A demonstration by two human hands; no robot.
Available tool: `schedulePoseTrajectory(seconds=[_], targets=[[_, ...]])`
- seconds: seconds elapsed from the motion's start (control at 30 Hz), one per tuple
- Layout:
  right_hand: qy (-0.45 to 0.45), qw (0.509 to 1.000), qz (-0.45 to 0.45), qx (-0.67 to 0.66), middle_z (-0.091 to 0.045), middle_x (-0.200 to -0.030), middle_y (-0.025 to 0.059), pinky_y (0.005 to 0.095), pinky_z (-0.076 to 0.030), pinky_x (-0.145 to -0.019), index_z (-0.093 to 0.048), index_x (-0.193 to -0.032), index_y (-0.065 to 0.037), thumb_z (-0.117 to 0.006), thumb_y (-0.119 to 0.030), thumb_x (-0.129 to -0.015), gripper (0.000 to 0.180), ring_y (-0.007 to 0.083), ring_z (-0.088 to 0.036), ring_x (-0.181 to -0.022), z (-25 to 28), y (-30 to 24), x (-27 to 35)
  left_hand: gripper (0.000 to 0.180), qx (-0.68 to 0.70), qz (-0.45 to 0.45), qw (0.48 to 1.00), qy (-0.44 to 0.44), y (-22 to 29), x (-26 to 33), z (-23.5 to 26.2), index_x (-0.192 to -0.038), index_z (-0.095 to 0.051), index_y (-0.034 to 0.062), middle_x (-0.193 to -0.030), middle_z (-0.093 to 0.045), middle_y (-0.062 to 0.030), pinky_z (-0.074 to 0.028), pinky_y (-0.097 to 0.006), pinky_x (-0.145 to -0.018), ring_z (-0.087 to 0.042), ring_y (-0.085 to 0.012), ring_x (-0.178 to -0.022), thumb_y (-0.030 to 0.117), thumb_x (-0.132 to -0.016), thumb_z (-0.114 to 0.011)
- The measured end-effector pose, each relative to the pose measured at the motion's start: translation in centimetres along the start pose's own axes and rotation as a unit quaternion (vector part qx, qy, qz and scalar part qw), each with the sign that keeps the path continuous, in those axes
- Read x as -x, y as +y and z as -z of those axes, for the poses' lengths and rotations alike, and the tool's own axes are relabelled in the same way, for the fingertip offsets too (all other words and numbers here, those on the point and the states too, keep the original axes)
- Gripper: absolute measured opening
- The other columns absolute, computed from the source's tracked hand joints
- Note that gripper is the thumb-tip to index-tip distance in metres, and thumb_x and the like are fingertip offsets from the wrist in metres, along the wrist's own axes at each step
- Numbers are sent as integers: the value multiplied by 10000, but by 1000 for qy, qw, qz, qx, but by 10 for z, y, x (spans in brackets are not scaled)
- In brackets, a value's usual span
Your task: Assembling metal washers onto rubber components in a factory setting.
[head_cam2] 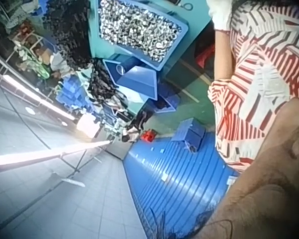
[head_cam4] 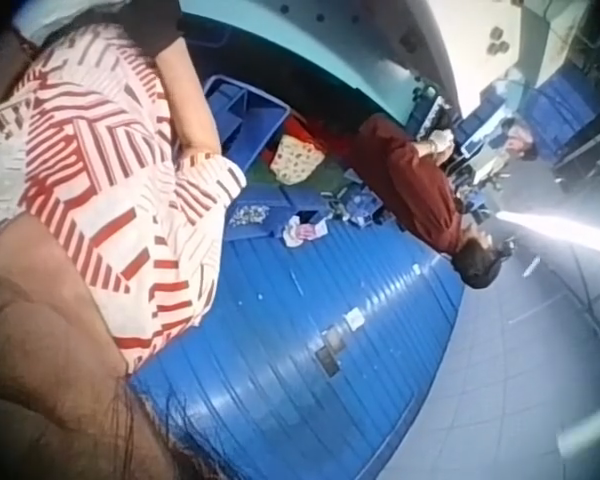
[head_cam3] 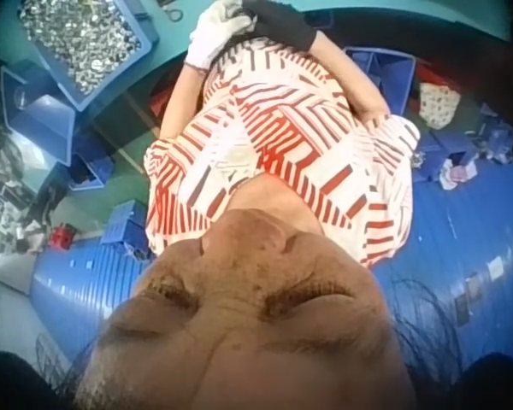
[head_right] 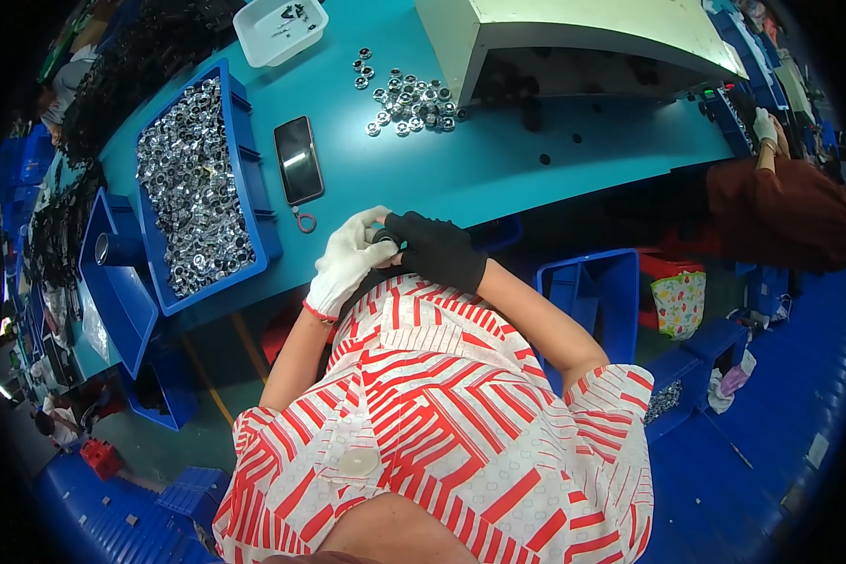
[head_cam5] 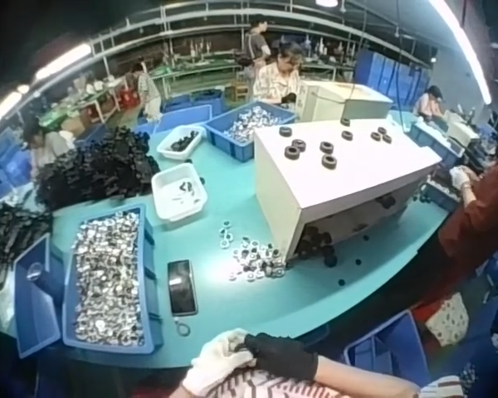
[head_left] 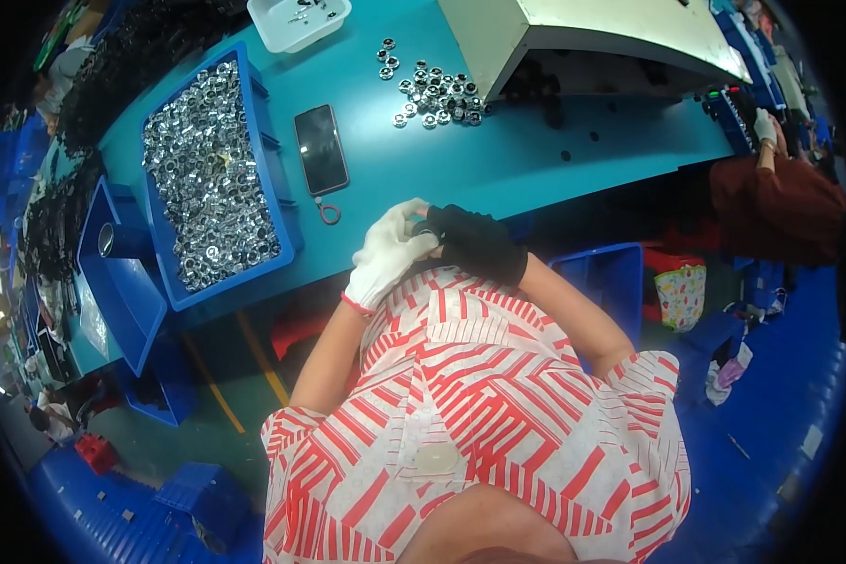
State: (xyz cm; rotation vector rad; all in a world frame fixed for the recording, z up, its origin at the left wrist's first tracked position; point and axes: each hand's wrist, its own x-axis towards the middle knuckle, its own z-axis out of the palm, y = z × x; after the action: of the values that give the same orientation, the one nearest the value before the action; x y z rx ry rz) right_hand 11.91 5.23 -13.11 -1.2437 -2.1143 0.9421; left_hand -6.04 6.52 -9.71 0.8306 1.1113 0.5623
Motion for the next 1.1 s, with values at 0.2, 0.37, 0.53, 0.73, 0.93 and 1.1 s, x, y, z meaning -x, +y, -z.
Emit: schedulePoseTrajectory(seconds=[0.2, 0.37, 0.53, 0.73, 0.93, 1.1], targets=[[-35, 981, -71, -180, -636, -1055, 120, 344, -486, -829, -576, -1177, -77, -693, -240, -779, 445, 261, -625, -943, 11, 11, -4, 477, 165, -9, 986, -12, -6, 3, -2, -1270, -418, -75, -1024, -610, -125, -518, -236, -729, -641, -166, -839, 14, -827, -569], [-47, 966, -112, -227, -650, -1016, 115, 330, -484, -829, -580, -1175, -69, -700, -228, -767, 454, 240, -627, -922, 14, 6, -6, 474, 206, -25, 977, -45, -10, 2, 3, -1302, -374, -122, -1010, -595, -177, -540, -242, -722, -634, -167, -845, 67, -888, -508], [-42, 974, -104, -195, -650, -1018, 117, 323, -483, -824, -582, -1174, -76, -701, -227, -775, 443, 237, -629, -908, 11, 5, -6, 358, 195, -7, 981, 0, -13, 0, 2, -1214, -511, -61, -1002, -623, -118, -515, -222, -686, -640, -142, -818, 58, -877, -500], [25, 979, -59, -192, -655, -1011, 105, 312, -485, -810, -582, -1157, -64, -712, -221, -780, 428, 212, -632, -908, 0, 9, -2, 357, 175, -18, 984, 5, -7, 3, -2, -1219, -506, -61, -1010, -623, -126, -520, -235, -693, -639, -145, -825, 89, -895, -510], [-37, 944, -168, -283, -646, -956, 60, 283, -483, -794, -598, -1091, -36, -727, -157, -747, 387, 149, -605, -868, 10, 5, -3, 397, 126, -40, 989, 65, -21, 2, 3, -1247, -466, -65, -1081, -603, -142, -515, -268, -751, -623, -175, -920, 134, -912, -540], [-42, 864, -234, -443, -626, -810, 59, 251, -478, -637, -610, -1025, -30, -681, -293, -824, 339, 121, -595, -701, 7, 8, -2, 409, 159, -17, 985, 60, -12, 4, -1, -1252, -454, -69, -1090, -601, -142, -512, -281, -771, -618, -171, -925, 114, -901, -558]])
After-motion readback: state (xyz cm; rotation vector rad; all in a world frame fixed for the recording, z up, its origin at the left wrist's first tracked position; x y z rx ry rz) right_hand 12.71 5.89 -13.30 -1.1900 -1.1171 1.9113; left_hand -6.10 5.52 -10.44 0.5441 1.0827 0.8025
